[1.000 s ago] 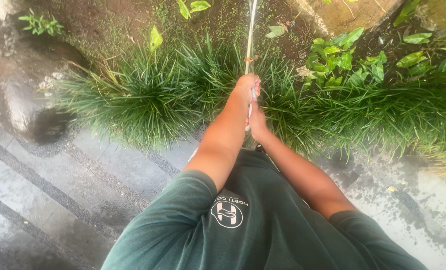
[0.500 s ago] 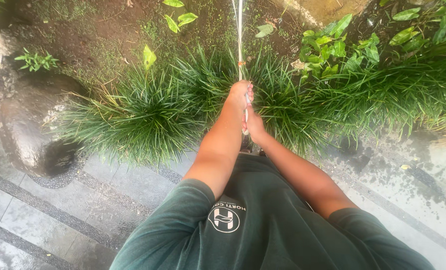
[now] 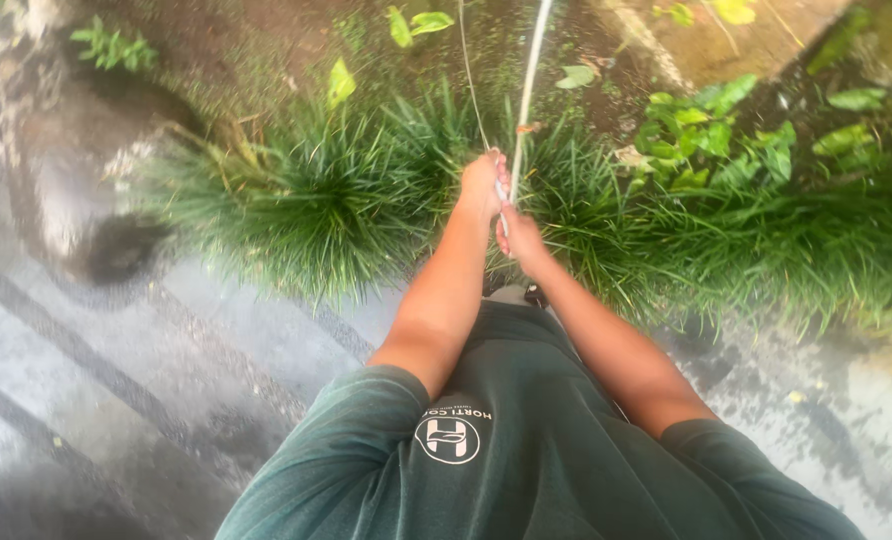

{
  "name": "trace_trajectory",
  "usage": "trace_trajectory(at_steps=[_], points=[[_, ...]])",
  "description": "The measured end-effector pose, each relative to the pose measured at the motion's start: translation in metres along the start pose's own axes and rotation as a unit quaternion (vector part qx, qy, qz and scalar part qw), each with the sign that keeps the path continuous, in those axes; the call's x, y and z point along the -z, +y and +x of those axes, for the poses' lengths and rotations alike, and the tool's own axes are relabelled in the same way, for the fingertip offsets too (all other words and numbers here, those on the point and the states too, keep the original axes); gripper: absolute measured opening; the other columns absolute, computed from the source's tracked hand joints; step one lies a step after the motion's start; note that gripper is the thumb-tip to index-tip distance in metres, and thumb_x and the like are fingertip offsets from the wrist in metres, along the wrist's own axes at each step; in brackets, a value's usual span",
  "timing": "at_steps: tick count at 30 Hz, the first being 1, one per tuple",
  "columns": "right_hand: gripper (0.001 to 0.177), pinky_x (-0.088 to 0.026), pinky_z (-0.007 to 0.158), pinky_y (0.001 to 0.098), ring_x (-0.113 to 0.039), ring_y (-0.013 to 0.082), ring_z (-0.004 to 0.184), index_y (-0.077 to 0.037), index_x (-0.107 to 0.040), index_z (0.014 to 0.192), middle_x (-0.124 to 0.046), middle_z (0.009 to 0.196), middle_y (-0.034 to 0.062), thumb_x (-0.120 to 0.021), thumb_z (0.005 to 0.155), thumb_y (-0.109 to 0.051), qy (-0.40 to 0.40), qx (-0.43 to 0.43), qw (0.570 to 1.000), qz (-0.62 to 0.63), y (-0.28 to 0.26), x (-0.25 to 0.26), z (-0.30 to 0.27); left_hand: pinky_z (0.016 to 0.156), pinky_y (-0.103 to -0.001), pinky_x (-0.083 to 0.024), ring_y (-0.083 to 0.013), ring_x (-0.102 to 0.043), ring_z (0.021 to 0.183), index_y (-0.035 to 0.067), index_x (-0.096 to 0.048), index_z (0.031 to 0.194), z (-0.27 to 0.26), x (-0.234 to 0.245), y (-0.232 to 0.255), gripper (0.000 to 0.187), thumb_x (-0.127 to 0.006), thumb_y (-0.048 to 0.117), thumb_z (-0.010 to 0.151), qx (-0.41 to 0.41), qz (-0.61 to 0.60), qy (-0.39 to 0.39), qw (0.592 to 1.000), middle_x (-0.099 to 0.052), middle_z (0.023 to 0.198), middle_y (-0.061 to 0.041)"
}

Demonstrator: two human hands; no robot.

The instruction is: The person waters plants in a garden using a hose, directing the water stream onto grass and foliage while walking along a stone path.

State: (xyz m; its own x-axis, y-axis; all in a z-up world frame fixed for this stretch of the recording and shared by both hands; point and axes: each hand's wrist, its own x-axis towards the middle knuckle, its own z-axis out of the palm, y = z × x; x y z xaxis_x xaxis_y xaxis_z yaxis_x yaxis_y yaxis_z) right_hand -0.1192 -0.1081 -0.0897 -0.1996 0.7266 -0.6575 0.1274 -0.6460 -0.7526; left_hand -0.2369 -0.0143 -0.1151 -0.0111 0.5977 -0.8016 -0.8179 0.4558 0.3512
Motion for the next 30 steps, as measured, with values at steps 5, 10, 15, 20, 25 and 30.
trace_trajectory(at_steps=[5, 10, 15, 20, 25, 30], points=[[0.060, -0.040, 0.046, 0.0302, -0.049, 0.0151, 0.045, -0.005, -0.059, 0.075, -0.052, 0.055, 0.0044, -0.038, 0.107, -0.051, -0.118, 0.031, 0.990, -0.066, -0.031, -0.008, 0.024, 0.043, -0.030, -0.033, -0.0138, -0.042, 0.049, 0.005, -0.057, 0.085, -0.024, 0.014, 0.041, 0.020, -0.058, 0.020, 0.099, -0.086, -0.112, 0.007, 0.990, -0.048, 0.064, -0.003], [0.062, -0.039, 0.046, 0.0299, -0.046, 0.0139, 0.046, -0.005, -0.057, 0.074, -0.051, 0.057, 0.0034, -0.036, 0.108, -0.053, -0.237, 0.053, 0.952, -0.188, -0.060, -0.035, 0.036, 0.043, -0.030, -0.033, -0.0134, -0.043, 0.051, 0.005, -0.057, 0.085, -0.049, 0.047, 0.069, 0.022, -0.058, 0.021, 0.100, -0.188, -0.218, 0.069, 0.955, -0.048, 0.065, -0.002], [0.061, -0.036, 0.045, 0.0287, -0.044, 0.0129, 0.046, -0.006, -0.055, 0.074, -0.049, 0.056, 0.0022, -0.035, 0.108, -0.053, -0.346, 0.066, 0.895, -0.273, -0.056, -0.041, 0.035, 0.043, -0.029, -0.034, -0.0129, -0.044, 0.051, 0.004, -0.057, 0.084, -0.081, 0.078, 0.047, 0.022, -0.058, 0.020, 0.099, -0.263, -0.308, 0.115, 0.907, -0.049, 0.065, -0.002], [0.060, -0.033, 0.045, 0.0278, -0.042, 0.0114, 0.047, -0.007, -0.053, 0.075, -0.047, 0.057, 0.0011, -0.036, 0.109, -0.054, -0.397, 0.059, 0.877, -0.265, -0.034, -0.018, 0.031, 0.041, -0.028, -0.034, -0.0119, -0.042, 0.048, 0.006, -0.057, 0.084, -0.101, 0.076, 0.014, 0.021, -0.059, 0.021, 0.099, -0.298, -0.331, 0.128, 0.886, -0.049, 0.063, -0.002], [0.062, -0.034, 0.044, 0.0277, -0.044, 0.0109, 0.046, -0.008, -0.054, 0.073, -0.048, 0.056, -0.0002, -0.036, 0.106, -0.058, -0.339, 0.090, 0.901, -0.254, -0.018, 0.008, 0.027, 0.040, -0.029, -0.034, -0.0114, -0.042, 0.047, 0.004, -0.059, 0.083, -0.085, 0.056, -0.003, 0.022, -0.059, 0.020, 0.098, -0.277, -0.277, 0.133, 0.910, -0.049, 0.062, -0.001], [0.062, -0.030, 0.042, 0.0280, -0.040, 0.0109, 0.043, -0.010, -0.050, 0.072, -0.043, 0.055, -0.0008, -0.035, 0.107, -0.059, -0.303, 0.059, 0.935, -0.175, -0.019, 0.041, 0.025, 0.038, -0.030, -0.032, -0.0127, -0.041, 0.045, 0.003, -0.058, 0.081, -0.052, 0.018, -0.015, 0.022, -0.060, 0.017, 0.097, -0.234, -0.219, 0.113, 0.940, -0.047, 0.059, -0.001]])
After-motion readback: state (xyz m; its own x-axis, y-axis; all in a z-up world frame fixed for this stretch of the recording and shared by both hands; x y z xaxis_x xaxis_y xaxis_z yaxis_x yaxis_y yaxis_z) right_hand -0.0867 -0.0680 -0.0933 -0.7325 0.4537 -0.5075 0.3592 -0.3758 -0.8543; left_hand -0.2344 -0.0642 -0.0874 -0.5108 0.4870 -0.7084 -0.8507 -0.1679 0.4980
